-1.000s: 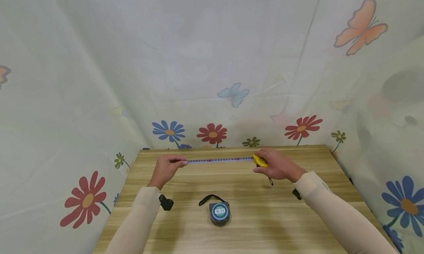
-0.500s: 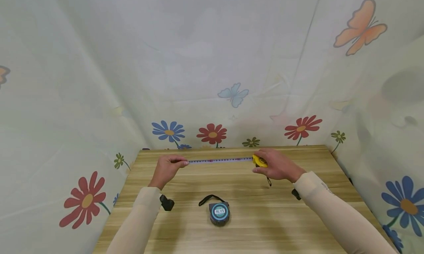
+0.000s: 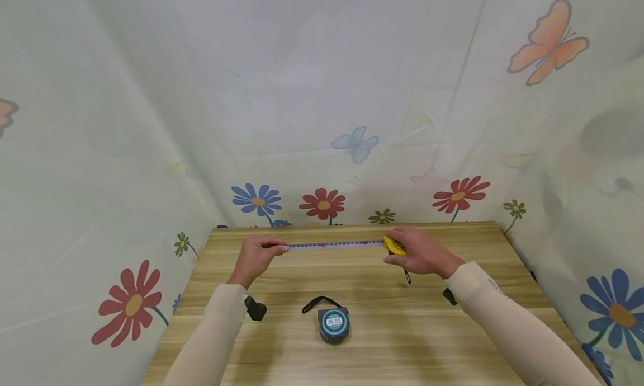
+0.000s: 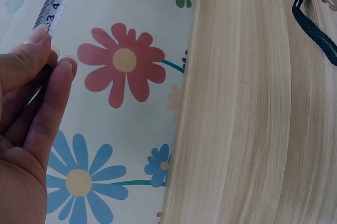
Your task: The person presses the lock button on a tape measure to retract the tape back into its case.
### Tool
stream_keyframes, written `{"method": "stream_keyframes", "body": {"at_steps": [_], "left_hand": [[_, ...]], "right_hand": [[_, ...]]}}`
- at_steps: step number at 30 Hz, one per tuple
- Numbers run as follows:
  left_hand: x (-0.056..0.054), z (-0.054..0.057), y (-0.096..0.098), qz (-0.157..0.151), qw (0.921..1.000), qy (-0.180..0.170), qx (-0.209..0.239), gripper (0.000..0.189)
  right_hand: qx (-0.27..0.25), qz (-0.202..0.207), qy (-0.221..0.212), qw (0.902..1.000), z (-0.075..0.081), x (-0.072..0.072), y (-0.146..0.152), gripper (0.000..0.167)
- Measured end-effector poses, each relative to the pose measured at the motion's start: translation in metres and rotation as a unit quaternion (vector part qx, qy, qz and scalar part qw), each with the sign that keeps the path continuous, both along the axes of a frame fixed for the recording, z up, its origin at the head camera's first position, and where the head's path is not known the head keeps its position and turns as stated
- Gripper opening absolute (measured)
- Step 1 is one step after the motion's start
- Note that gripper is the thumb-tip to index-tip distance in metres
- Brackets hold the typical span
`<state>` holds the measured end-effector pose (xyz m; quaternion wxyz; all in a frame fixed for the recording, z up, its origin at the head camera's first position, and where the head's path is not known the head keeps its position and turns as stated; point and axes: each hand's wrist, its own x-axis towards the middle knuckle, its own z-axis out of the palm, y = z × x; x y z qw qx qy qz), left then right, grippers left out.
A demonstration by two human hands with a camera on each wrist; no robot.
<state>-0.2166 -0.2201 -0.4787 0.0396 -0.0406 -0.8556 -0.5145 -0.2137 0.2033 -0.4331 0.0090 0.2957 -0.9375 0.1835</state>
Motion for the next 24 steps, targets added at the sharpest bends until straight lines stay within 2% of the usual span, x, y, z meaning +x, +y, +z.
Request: {"method": "stream_keyframes", "body": {"at_steps": [14,24], "left_hand": [[0.0002,0.0006,0.0026,-0.011,0.9999,0.004,0.007,0.01],[0.0013,0.0022,0.0055,-0.008,0.9999,0.008,0.004,0.01]], "right_hand": [[0.0,0.0,0.002,1.0,0.0015,0.0017,-0.0011,0.056],[-0.006,0.004,0.0,1.0,0.0025,0.0025,-0.0008,0.055]]}}
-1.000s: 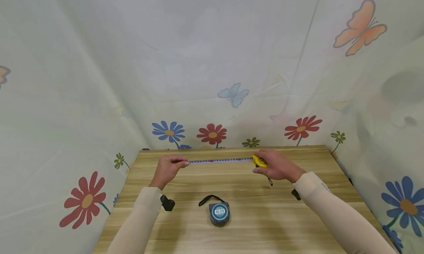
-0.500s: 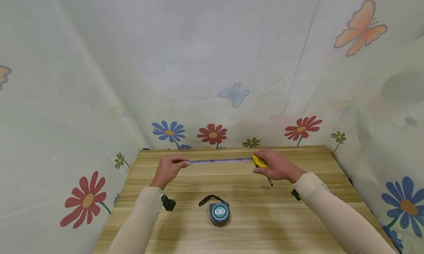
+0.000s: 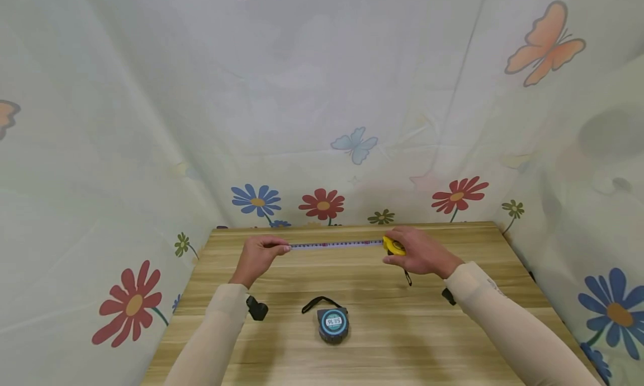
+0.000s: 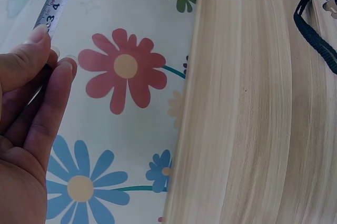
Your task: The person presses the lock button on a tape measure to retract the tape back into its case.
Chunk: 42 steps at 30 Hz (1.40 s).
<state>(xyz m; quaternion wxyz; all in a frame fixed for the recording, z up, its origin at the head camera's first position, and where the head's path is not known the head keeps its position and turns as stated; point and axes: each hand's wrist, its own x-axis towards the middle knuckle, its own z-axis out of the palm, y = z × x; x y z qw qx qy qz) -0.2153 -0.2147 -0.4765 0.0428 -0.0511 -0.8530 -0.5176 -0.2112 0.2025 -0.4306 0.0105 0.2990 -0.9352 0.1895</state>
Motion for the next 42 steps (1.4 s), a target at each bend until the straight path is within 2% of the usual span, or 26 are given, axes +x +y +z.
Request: {"method": "stream_keyframes", "body": {"at_steps": [28,42], "left_hand": [[0.002,0.0013,0.0057,-0.017,0.9997,0.016,0.009,0.011],[-0.0015,-0.0025,0.009,-0.027,0.9989,0.026,0.028,0.011]], "right_hand": [[0.005,-0.004,0.0,1.0,-0.0019,0.0016,-0.0042,0.058],[0.005,-0.005,-0.008,0.9999,-0.0017,0.0018,-0.0071,0.057]]}}
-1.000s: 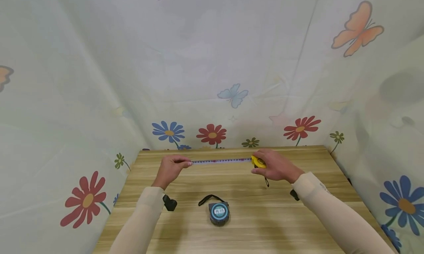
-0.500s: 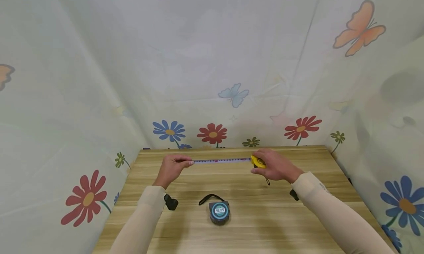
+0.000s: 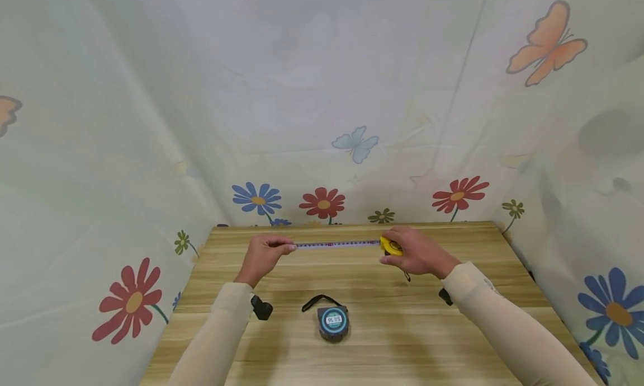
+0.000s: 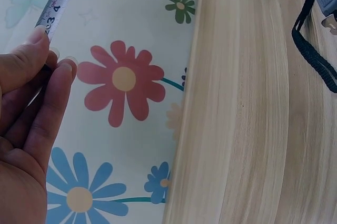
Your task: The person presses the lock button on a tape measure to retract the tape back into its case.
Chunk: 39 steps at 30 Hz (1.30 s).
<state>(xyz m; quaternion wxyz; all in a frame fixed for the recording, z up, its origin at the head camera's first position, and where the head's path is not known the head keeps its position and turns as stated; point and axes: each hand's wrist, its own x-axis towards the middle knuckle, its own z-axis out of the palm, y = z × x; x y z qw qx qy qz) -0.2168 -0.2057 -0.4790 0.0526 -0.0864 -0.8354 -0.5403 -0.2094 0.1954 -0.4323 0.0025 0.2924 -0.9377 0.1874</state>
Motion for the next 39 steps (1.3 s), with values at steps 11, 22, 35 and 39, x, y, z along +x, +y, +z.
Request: {"method": "stream_keyframes", "body": {"at_steps": [11,22,35,39], "left_hand": [[0.0008,0.0017,0.0016,0.001,1.0,0.003,-0.003,0.01],[0.0028,0.0016,0.0068,0.002,1.0,0.005,-0.001,0.01],[0.0036,0.0027,0.006,-0.004,0.9998,0.014,-0.01,0.009],[0.0038,0.0032,0.0072,-0.005,0.9999,0.012,-0.011,0.008]], "right_hand": [[0.002,0.0,-0.001,1.0,0.0001,-0.0005,-0.0001,0.06],[0.003,0.001,-0.002,1.0,0.0011,-0.0004,-0.0033,0.058],[0.003,0.005,0.008,1.0,-0.0001,-0.0004,-0.0046,0.058],[0.003,0.005,0.001,1.0,0.0006,0.0009,-0.0055,0.059]]}}
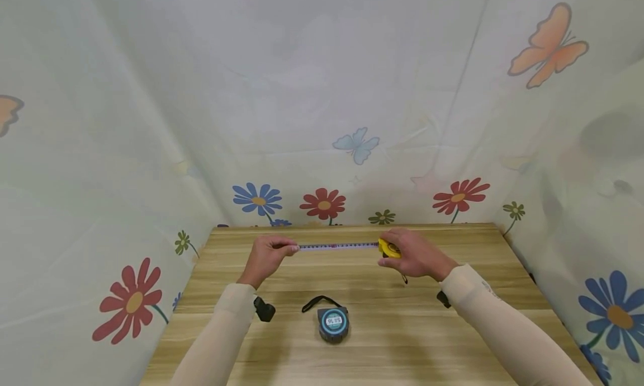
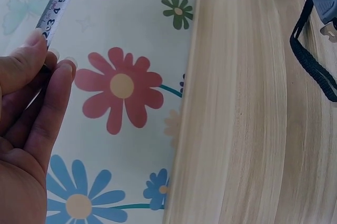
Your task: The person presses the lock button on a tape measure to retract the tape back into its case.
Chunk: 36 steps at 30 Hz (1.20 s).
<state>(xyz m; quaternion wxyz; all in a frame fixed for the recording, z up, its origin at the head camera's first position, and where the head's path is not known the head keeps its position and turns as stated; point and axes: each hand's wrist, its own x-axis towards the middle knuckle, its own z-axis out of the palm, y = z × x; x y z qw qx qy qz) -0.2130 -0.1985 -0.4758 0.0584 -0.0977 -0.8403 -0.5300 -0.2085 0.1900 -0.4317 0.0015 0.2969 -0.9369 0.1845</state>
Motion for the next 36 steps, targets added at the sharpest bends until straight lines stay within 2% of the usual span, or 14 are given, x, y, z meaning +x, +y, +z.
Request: {"method": "stream_keyframes", "body": {"at_steps": [19,36], "left_hand": [[0.0006,0.0012,0.0021,0.003,0.9999,-0.007,-0.007,0.007],[0.0015,0.0028,0.0039,-0.007,1.0,0.0,-0.006,0.008]], "right_hand": [[-0.005,-0.003,-0.003,1.0,-0.0014,0.0012,0.0009,0.06],[0.0,-0.011,-0.003,0.9999,-0.0025,0.0021,-0.0017,0.059]]}}
